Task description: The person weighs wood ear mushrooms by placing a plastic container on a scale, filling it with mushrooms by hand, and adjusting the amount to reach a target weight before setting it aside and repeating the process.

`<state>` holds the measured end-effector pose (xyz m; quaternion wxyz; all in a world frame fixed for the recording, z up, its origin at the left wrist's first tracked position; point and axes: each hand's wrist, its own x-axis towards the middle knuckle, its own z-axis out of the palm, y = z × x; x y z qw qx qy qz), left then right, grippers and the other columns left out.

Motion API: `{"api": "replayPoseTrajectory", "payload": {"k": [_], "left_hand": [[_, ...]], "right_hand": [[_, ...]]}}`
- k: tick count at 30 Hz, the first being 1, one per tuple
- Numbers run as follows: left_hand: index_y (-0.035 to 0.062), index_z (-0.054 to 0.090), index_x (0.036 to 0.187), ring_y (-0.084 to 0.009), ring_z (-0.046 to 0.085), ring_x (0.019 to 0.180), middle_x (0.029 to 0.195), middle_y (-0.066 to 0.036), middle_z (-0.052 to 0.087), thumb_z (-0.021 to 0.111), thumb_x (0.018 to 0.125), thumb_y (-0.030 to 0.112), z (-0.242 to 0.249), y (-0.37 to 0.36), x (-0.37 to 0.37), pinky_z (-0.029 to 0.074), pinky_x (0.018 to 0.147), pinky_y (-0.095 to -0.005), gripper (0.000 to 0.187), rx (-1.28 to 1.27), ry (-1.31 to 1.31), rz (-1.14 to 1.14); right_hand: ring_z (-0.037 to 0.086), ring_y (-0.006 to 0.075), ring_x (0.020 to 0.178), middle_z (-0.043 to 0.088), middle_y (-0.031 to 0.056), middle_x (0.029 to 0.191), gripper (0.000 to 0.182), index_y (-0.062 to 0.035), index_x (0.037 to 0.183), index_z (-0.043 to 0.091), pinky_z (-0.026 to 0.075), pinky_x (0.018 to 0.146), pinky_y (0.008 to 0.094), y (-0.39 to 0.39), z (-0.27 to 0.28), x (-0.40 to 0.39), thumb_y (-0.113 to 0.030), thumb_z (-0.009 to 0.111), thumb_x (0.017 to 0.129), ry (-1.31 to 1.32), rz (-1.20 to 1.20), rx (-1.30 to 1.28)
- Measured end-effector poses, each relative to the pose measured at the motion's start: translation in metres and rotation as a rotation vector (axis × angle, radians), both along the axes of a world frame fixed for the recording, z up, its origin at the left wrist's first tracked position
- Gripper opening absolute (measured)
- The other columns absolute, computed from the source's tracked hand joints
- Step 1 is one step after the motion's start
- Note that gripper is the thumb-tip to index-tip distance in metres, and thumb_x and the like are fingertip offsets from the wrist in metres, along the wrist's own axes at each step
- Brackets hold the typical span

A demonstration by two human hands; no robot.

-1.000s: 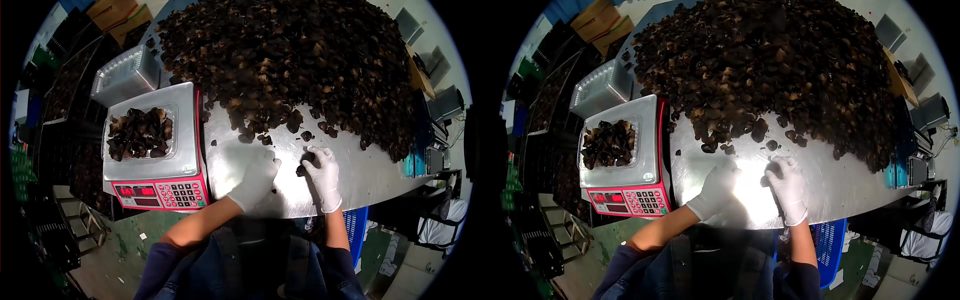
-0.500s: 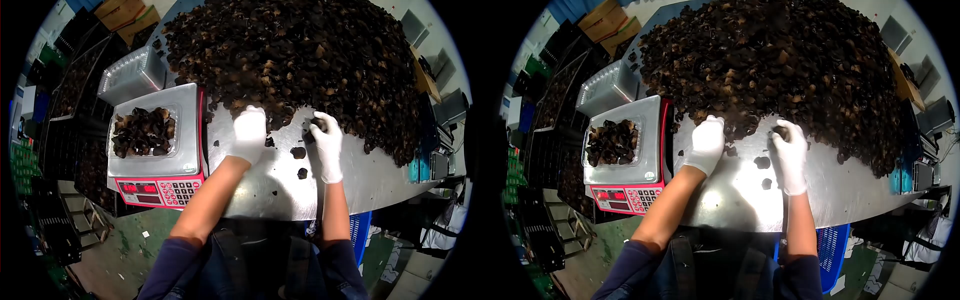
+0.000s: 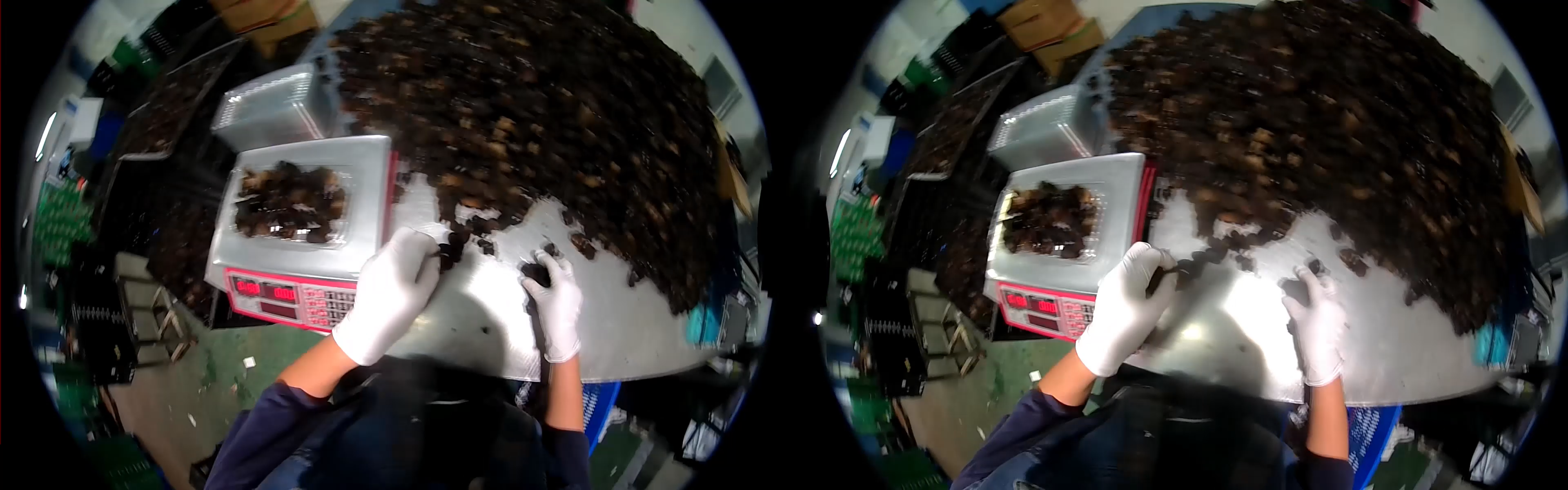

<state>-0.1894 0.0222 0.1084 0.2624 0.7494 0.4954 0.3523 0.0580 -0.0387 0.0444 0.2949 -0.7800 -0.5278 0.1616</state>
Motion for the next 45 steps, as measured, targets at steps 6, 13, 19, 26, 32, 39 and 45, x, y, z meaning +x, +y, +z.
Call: {"api": "replayPoseTrajectory", "payload": {"k": [6, 13, 19, 26, 32, 39, 45], "left_hand": [[-0.0023, 0.061, 0.092, -0.0162, 0.063, 0.086, 0.09, -0.01, 0.064, 0.064, 0.08, -0.009, 0.048, 0.037, -0.114, 0.051, 0.08, -0.0287, 0.014, 0.235, 0.04, 0.341], [0.0012, 0.064, 0.098, -0.0231, 0.064, 0.081, 0.091, -0.012, 0.066, 0.065, 0.082, -0.002, 0.026, 0.075, -0.201, 0.051, 0.077, -0.0316, 0.016, 0.208, 0.002, 0.458], [0.0038, 0.06, 0.128, -0.0293, 0.057, 0.121, 0.126, -0.014, 0.061, 0.068, 0.08, 0.0, 0.009, 0.075, -0.212, 0.043, 0.106, -0.0367, 0.049, 0.226, 0.102, 0.328], [-0.0009, 0.039, 0.147, -0.0289, 0.04, 0.139, 0.148, -0.018, 0.043, 0.07, 0.086, 0.011, -0.004, 0.069, -0.218, 0.029, 0.117, -0.0376, 0.069, 0.258, -0.021, 0.398], [-0.0005, 0.04, 0.146, -0.0354, 0.041, 0.137, 0.149, -0.022, 0.041, 0.067, 0.093, 0.024, -0.02, 0.085, -0.221, 0.033, 0.115, -0.0416, 0.065, 0.247, -0.041, 0.436], [0.0003, 0.044, 0.144, -0.0341, 0.042, 0.137, 0.144, -0.021, 0.047, 0.064, 0.096, 0.024, -0.025, 0.085, -0.224, 0.033, 0.114, -0.0412, 0.057, 0.238, 0.022, 0.489], [-0.0012, 0.053, 0.135, -0.0282, 0.052, 0.126, 0.134, -0.017, 0.056, 0.058, 0.098, 0.014, 0.006, 0.064, -0.259, 0.038, 0.109, -0.0364, 0.04, 0.312, -0.168, 0.599]], "right_hand": [[0.065, 0.0239, 0.079, 0.064, 0.0091, 0.088, 0.013, -0.0035, 0.088, 0.068, 0.051, 0.075, 0.0303, 0.031, -0.007, -0.016, -0.002, 0.074, 0.078, 0.046, 0.079, 0.042], [0.062, 0.0169, 0.083, 0.063, 0.0071, 0.093, 0.012, -0.0006, 0.093, 0.066, 0.048, 0.078, 0.0271, 0.111, 0.075, -0.152, -0.002, 0.071, 0.082, 0.362, 0.46, 0.428], [0.055, 0.0324, 0.119, 0.059, 0.018, 0.124, 0.057, -0.004, 0.13, 0.058, 0.044, 0.101, 0.0389, 0.155, 0.068, -0.232, -0.024, 0.075, 0.079, 0.112, 0.769, 0.418], [0.061, 0.0269, 0.115, 0.061, 0.0176, 0.124, 0.037, 0.0013, 0.131, 0.056, 0.045, 0.101, 0.0324, 0.157, 0.062, -0.199, -0.007, 0.052, 0.095, 0.621, 0.593, 0.277], [0.062, 0.0223, 0.104, 0.064, 0.013, 0.114, 0.018, 0.0017, 0.105, 0.068, 0.048, 0.093, 0.0321, 0.151, 0.056, -0.174, 0.0, 0.058, 0.089, 0.586, 0.472, 0.315], [0.059, 0.0279, 0.103, 0.064, 0.0086, 0.11, 0.017, -0.0122, 0.091, 0.072, 0.047, 0.085, 0.0409, 0.138, 0.072, -0.197, -0.012, 0.074, 0.074, -0.194, 0.62, 0.592], [0.059, 0.028, 0.102, 0.065, 0.0096, 0.108, 0.018, -0.0078, 0.094, 0.071, 0.048, 0.087, 0.038, 0.134, 0.078, -0.182, -0.003, 0.072, 0.077, -0.08, 0.513, 0.665]]}}
